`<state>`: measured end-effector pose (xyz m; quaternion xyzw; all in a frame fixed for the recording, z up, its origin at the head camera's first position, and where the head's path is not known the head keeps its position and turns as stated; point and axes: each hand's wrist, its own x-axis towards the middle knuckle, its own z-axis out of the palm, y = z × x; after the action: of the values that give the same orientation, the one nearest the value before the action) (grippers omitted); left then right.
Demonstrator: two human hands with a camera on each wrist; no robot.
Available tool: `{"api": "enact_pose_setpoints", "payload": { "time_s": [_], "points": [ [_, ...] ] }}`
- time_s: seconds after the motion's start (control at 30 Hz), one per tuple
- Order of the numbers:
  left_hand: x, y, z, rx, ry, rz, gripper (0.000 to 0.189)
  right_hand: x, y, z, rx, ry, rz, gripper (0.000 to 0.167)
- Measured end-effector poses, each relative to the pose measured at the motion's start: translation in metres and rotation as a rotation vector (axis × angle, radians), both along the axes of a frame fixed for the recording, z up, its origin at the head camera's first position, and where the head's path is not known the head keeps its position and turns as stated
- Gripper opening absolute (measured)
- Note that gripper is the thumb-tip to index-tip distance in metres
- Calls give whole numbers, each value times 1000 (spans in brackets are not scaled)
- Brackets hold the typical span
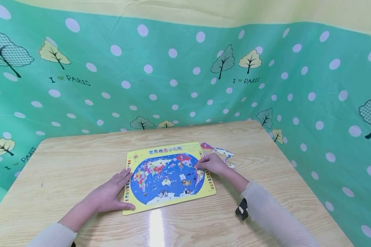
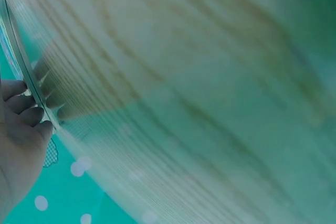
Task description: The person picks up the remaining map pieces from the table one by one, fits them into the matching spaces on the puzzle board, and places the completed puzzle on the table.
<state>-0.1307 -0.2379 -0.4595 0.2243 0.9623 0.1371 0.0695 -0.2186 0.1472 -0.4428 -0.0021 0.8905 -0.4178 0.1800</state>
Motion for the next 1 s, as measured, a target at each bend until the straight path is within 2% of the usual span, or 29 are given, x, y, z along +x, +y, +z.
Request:
{"api": "enact_pose_setpoints", "payload": {
  "time_s": [0.33,0.63,1.0],
  "points": [
    [1,0,0,5,-5,5,121,1,0,-2,20,34,17,9],
    [3,0,0,15,2,0,120,4,-2,-2,38,41,0,9],
    [-1,0,1,-1,-10,4,122,2,-2,-1,67,55,2,10]
  ]
}}
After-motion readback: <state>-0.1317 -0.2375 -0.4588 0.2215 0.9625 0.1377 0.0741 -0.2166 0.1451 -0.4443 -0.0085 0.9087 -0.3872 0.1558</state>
